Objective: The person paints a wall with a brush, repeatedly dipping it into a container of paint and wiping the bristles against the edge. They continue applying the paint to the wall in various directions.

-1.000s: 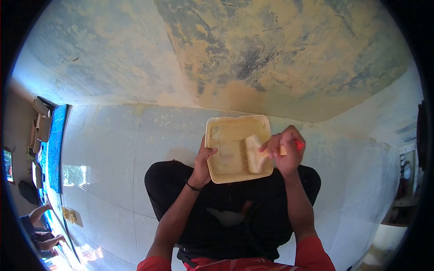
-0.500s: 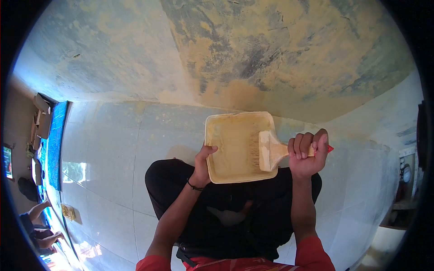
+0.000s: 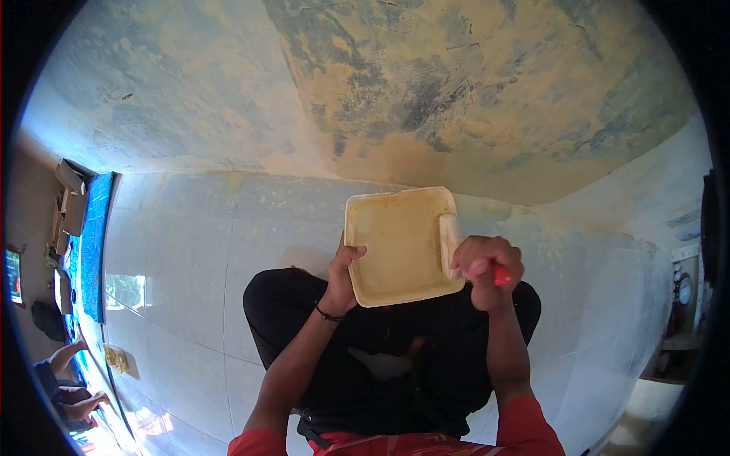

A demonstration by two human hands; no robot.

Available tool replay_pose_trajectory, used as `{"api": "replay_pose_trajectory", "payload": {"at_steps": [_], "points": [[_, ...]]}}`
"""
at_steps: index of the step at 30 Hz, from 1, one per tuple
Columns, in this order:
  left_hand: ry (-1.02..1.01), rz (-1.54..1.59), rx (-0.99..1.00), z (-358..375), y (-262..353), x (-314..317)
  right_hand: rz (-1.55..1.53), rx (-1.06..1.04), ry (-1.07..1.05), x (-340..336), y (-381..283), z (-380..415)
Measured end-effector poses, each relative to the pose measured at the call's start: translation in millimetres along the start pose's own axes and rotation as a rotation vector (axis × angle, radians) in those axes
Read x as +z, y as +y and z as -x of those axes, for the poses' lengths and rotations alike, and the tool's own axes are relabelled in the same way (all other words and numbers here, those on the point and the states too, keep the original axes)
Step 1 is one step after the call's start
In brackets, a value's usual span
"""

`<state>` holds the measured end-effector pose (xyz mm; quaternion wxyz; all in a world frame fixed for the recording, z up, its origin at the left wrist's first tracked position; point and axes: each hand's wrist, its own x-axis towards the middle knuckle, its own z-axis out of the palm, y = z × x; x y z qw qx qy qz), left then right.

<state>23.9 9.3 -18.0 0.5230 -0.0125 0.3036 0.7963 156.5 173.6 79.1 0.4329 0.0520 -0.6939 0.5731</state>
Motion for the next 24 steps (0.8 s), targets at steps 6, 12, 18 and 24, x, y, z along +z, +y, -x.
{"api": "replay_pose_trajectory", "payload": {"at_steps": [6, 12, 18, 24], "points": [[-0.045, -0.119, 0.119, -4, -5, -4, 0.580, 0.127, -0.385, 21, -17, -10], [-0.036, -0.141, 0.246, -5, -5, -1, 0.871, 0.099, -0.380, 33, -15, -7], [0.012, -0.087, 0.189, -7, -7, -9, 0.946, 0.139, -0.414, 23, -15, -4], [0.052, 0.002, 0.128, -7, -3, -12, 0.743, 0.254, -0.259, 18, -22, -7]]}}
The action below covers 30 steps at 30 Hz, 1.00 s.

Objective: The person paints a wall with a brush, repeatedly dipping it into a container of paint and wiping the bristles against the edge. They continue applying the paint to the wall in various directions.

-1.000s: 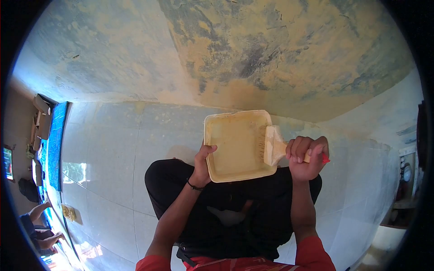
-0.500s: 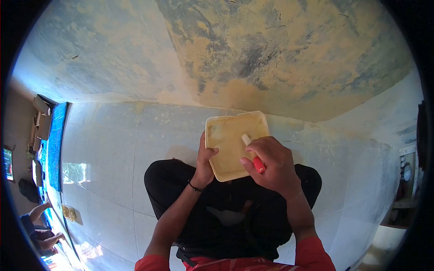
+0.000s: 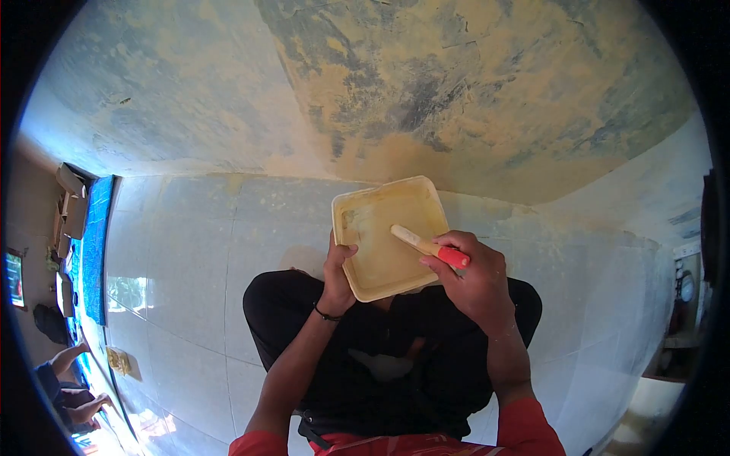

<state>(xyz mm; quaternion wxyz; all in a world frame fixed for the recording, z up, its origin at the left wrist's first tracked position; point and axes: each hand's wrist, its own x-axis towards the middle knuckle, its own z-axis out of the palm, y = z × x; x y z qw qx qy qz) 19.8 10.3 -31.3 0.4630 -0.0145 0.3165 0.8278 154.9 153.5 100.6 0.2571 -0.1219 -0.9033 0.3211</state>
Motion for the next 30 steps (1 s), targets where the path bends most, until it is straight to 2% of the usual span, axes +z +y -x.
{"api": "replay_pose_trajectory", "payload": {"at_steps": [9, 16, 19, 24, 30], "points": [[0.032, 0.029, -0.040, 5, 5, 6, -0.145, -0.348, 0.076, 11, 7, 0], [0.001, 0.002, -0.039, 5, 5, 2, -0.175, -0.395, 0.040, 30, 19, -3], [0.010, 0.014, -0.100, 6, 5, 4, -0.149, -0.425, 0.046, 35, 21, -4], [-0.029, -0.148, -0.007, 5, 2, 2, -0.128, -0.432, 0.006, 41, 21, -2], [-0.065, -0.153, 0.026, 6, 3, 3, -0.156, -0.421, -0.013, 50, 26, 3]]}}
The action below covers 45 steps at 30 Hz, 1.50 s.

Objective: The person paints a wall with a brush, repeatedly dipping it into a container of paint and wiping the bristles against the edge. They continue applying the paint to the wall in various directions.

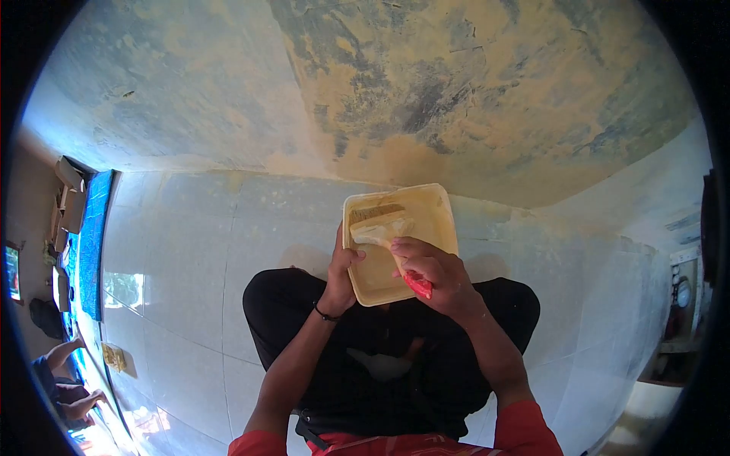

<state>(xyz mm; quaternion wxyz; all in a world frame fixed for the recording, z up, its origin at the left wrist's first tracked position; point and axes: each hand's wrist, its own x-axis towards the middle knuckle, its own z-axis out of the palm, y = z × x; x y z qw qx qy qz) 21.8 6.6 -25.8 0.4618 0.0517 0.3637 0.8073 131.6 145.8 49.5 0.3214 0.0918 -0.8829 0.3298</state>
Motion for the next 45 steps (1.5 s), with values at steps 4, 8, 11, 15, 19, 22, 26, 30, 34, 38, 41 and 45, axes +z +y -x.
{"api": "replay_pose_trajectory", "payload": {"at_steps": [4, 8, 11, 15, 19, 22, 26, 30, 34, 38, 41, 45], "points": [[0.061, 0.066, -0.081, 1, -4, -5, 0.015, 0.009, -0.032, 0, -3, 0], [0.029, 0.057, -0.056, 1, -5, -9, 0.023, 0.019, -0.084, -3, -4, 0], [0.033, 0.048, -0.053, 1, -4, -6, 0.013, 0.036, -0.116, -6, -6, -1], [0.095, 0.027, -0.083, 1, -5, -6, 0.013, 0.028, -0.111, -9, -6, -2], [0.069, 0.064, -0.092, 0, -5, -6, 0.007, 0.031, -0.092, -22, -11, -7], [0.034, 0.100, -0.088, -2, -5, -7, 0.015, 0.022, -0.053, -28, -10, -7], [0.033, 0.101, -0.100, 0, -1, -2, 0.102, 0.007, -0.016, -29, -5, -7], [0.044, 0.075, -0.097, 2, 3, 1, 0.117, 0.002, -0.025, -20, 3, -2], [0.046, 0.050, -0.085, 3, 1, -1, 0.110, 0.001, -0.064, -14, 0, -1], [0.042, 0.048, -0.069, 4, 3, 1, 0.087, -0.011, -0.073, -10, -2, -1], [0.035, 0.018, -0.063, 4, 4, 3, 0.088, -0.018, -0.078, -9, -3, -1], [0.029, -0.022, -0.054, 3, 1, -1, 0.073, -0.018, -0.072, -6, -3, 1]]}}
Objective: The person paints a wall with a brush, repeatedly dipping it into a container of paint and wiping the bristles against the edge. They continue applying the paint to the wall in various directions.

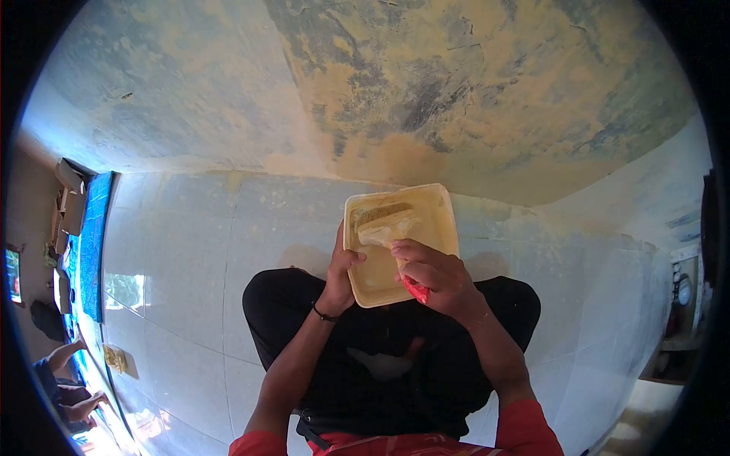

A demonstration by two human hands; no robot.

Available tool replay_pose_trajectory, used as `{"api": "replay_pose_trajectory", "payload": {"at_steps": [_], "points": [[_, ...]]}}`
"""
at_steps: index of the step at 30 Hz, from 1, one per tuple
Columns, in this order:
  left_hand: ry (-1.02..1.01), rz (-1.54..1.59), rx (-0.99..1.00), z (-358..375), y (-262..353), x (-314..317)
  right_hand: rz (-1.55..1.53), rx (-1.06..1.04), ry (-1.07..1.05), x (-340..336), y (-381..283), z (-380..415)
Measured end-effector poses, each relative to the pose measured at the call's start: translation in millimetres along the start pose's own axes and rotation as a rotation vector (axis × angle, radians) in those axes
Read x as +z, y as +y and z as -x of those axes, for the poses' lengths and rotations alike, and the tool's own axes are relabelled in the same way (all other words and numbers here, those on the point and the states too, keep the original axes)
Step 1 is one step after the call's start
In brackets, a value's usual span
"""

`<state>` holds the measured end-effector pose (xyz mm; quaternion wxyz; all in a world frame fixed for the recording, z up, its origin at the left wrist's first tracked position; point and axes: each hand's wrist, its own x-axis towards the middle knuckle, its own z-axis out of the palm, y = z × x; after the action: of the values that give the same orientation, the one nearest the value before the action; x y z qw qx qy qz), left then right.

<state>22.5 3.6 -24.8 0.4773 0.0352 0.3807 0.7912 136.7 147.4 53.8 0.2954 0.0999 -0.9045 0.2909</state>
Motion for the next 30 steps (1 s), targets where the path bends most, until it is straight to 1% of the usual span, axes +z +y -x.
{"api": "replay_pose_trajectory", "payload": {"at_steps": [7, 9, 12, 13, 15, 19, 21, 24, 30], "points": [[0.002, -0.011, 0.000, 2, 3, 6, -0.038, -0.012, -0.028, 1, -3, -1], [-0.007, -0.027, -0.007, 3, 4, 6, -0.108, 0.061, -0.024, -2, -7, -2], [-0.026, 0.010, -0.012, 0, 0, -1, -0.138, 0.089, -0.050, -7, -7, -5], [-0.026, 0.010, -0.013, 1, 0, -1, -0.138, 0.090, -0.050, -7, -6, -5], [-0.030, 0.076, -0.050, 2, 0, 0, -0.100, 0.016, -0.074, -6, -3, -4], [-0.017, 0.076, -0.067, 0, -2, -2, -0.108, 0.067, -0.101, -10, -10, -7], [0.065, 0.127, -0.018, 1, -4, -2, -0.093, 0.065, -0.111, -10, -10, -6], [0.026, 0.113, 0.025, -2, -6, -4, -0.117, 0.058, -0.124, -11, -12, -6], [0.012, 0.160, -0.003, -6, -8, -12, -0.148, 0.054, -0.151, -14, -21, -8]]}}
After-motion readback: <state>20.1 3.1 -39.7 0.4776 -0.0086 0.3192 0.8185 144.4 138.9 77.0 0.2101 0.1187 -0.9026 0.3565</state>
